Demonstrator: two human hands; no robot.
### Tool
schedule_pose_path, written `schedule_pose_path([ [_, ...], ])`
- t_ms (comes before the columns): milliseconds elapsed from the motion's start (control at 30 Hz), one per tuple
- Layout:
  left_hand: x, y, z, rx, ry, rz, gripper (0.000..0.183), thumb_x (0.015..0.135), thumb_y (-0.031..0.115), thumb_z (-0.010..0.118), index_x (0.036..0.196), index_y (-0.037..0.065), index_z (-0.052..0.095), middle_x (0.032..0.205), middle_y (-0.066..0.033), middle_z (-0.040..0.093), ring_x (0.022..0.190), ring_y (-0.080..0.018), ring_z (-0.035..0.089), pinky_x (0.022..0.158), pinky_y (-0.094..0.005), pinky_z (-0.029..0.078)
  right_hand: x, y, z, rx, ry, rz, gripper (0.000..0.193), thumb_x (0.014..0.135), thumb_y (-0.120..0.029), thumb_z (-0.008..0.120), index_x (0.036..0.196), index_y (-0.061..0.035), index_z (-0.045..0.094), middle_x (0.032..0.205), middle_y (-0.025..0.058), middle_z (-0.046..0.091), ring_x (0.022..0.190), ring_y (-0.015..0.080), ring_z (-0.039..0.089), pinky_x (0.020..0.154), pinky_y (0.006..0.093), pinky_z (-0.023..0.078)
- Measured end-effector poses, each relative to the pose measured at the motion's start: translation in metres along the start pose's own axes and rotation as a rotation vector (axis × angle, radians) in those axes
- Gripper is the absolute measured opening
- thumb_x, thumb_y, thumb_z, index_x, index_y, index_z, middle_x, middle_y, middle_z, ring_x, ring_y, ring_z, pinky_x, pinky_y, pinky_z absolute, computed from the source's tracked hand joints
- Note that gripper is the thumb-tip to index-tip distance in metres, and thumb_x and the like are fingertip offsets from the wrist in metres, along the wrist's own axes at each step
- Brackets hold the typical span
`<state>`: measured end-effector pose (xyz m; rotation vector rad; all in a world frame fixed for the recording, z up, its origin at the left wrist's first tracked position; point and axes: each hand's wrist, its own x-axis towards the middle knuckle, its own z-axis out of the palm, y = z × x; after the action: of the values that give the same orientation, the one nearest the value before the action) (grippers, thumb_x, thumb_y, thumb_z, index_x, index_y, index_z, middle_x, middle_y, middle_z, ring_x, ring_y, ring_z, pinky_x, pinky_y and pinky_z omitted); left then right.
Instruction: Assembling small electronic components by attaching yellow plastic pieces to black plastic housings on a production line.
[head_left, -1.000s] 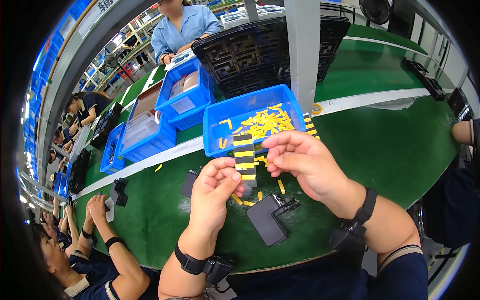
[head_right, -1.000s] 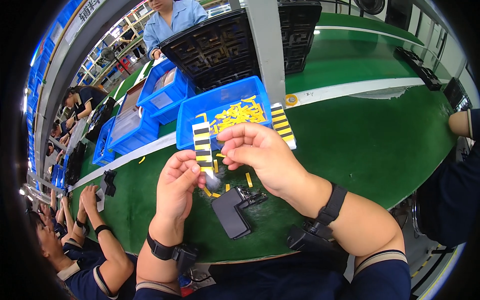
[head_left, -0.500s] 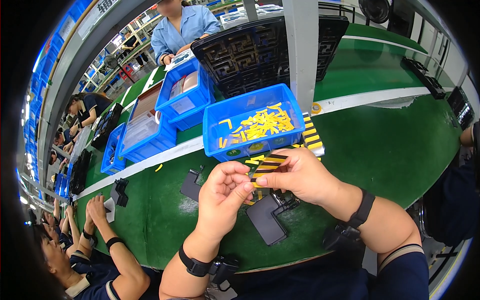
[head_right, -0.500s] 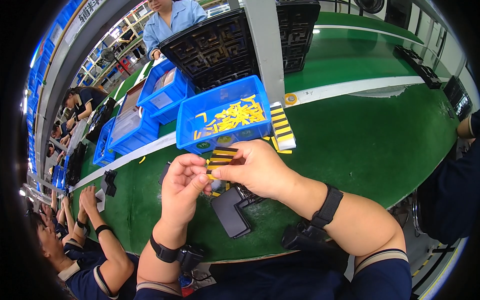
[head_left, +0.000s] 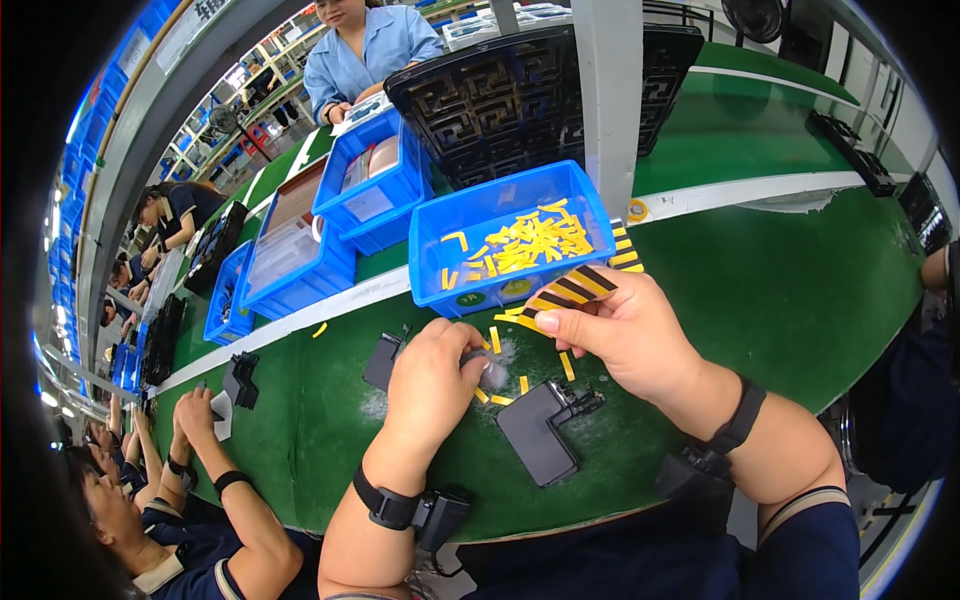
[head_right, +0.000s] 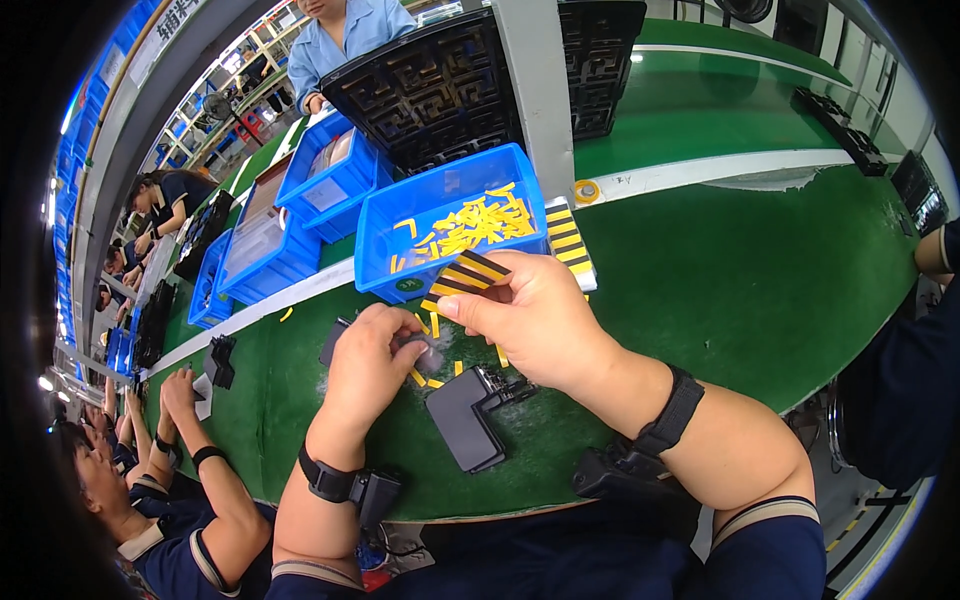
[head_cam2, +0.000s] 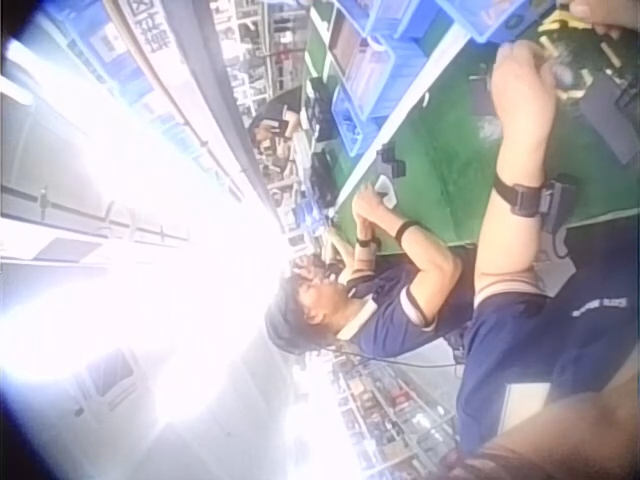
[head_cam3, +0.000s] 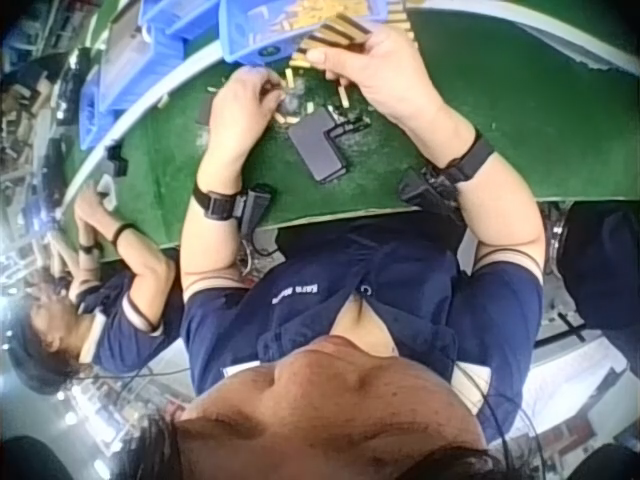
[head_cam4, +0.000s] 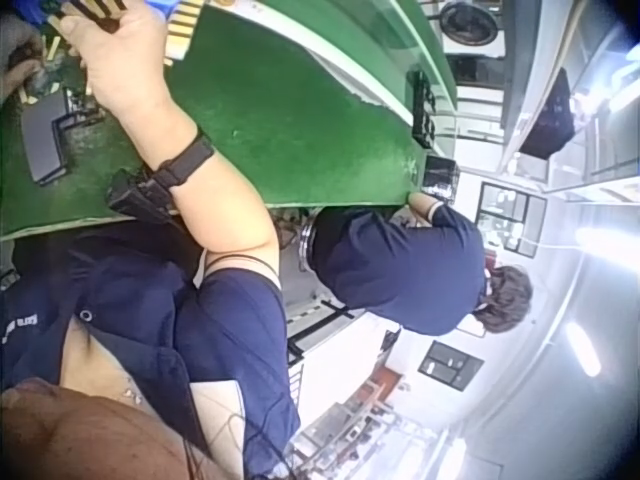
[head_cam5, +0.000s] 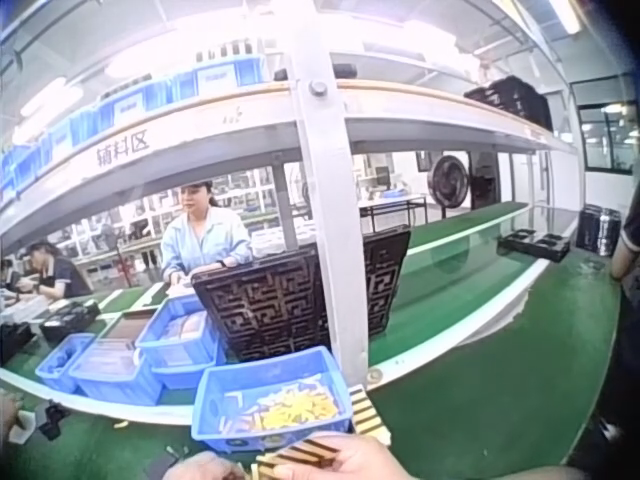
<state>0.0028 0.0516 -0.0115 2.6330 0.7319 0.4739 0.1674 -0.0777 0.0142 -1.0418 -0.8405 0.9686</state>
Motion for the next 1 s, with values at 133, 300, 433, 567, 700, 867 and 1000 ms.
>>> schedule_pose_path([
  [133, -0.003, 0.04, -0.015, -0.176, -0.069, 0.05, 0.041, 0.065, 0.025, 0.078, 0.096, 0.003, 0.062, 0.082, -0.0115, 0.059, 0.077, -0.0285, 0.06, 0.068, -0.0381, 0.049, 0.0, 0.005, -0.004, -0.027, 0.06, -0.052, 0.023, 0.082, -0.004, 0.063, 0.104, 0.0037, 0.061, 0.09, 0.0051, 0.064, 0.076, 0.01, 0.06, 0.068, 0.0229, 0.049],
  [300, -0.023, 0.064, -0.021, -0.045, -0.175, 0.235, 0.062, 0.057, 0.026, 0.083, 0.109, 0.003, 0.059, 0.092, -0.0152, 0.059, 0.084, -0.0319, 0.058, 0.074, -0.0367, 0.047, 0.0, 0.006, 0.004, -0.281, 0.029, -0.144, 0.015, 0.082, -0.003, 0.065, 0.096, 0.0012, 0.065, 0.091, 0.0037, 0.062, 0.082, 0.0108, 0.058, 0.073, 0.0224, 0.047],
  [433, -0.018, 0.05, -0.014, -0.219, -0.101, 0.159, 0.05, 0.064, 0.014, 0.079, 0.108, -0.001, 0.059, 0.092, -0.0147, 0.058, 0.086, -0.0272, 0.06, 0.077, -0.0337, 0.047, -0.002, 0.009, 0.005, -0.556, 0.101, -0.499, 0.014, 0.074, -0.005, 0.068, 0.087, -0.0011, 0.069, 0.084, 0.0097, 0.064, 0.075, 0.0219, 0.06, 0.066, 0.0306, 0.048],
  [567, -0.023, 0.041, -0.003, -1.046, -0.058, -0.244, 0.023, 0.086, 0.004, 0.061, 0.107, -0.002, 0.053, 0.09, -0.0055, 0.063, 0.084, -0.0097, 0.06, 0.074, -0.0237, 0.049, -0.006, 0.011, 0.011, -0.56, 0.169, -0.489, 0.01, 0.073, -0.005, 0.069, 0.082, -0.0008, 0.068, 0.077, 0.0101, 0.065, 0.074, 0.023, 0.061, 0.065, 0.0321, 0.047],
  [700, -0.022, 0.048, -0.002, -1.25, -0.057, -0.19, 0.019, 0.089, 0.002, 0.056, 0.107, -0.002, 0.049, 0.093, -0.0085, 0.064, 0.087, -0.0098, 0.06, 0.076, -0.0229, 0.048, -0.006, 0.016, 0.01, -0.58, 0.16, -0.538, 0.011, 0.07, -0.003, 0.07, 0.08, -0.0011, 0.068, 0.075, 0.0097, 0.065, 0.072, 0.0231, 0.061, 0.065, 0.0323, 0.048],
  [867, -0.022, 0.048, -0.003, -1.232, -0.068, -0.155, 0.02, 0.09, -0.001, 0.052, 0.11, -0.001, 0.047, 0.097, -0.0118, 0.066, 0.091, -0.0119, 0.061, 0.079, -0.0225, 0.047, -0.005, 0.016, 0.008, -0.606, 0.148, -0.616, 0.009, 0.069, -0.003, 0.071, 0.078, -0.0018, 0.068, 0.074, 0.0092, 0.064, 0.071, 0.0224, 0.06, 0.064, 0.0316, 0.047],
  [1000, -0.022, 0.047, 0.0, -1.251, -0.058, -0.156, 0.02, 0.09, -0.001, 0.052, 0.109, -0.001, 0.047, 0.097, -0.0114, 0.066, 0.092, -0.0119, 0.061, 0.08, -0.0227, 0.047, -0.007, 0.012, 0.01, -0.546, 0.137, -0.476, 0.009, 0.069, -0.003, 0.071, 0.078, -0.0021, 0.069, 0.073, 0.0087, 0.064, 0.069, 0.0216, 0.06, 0.062, 0.0314, 0.047],
])
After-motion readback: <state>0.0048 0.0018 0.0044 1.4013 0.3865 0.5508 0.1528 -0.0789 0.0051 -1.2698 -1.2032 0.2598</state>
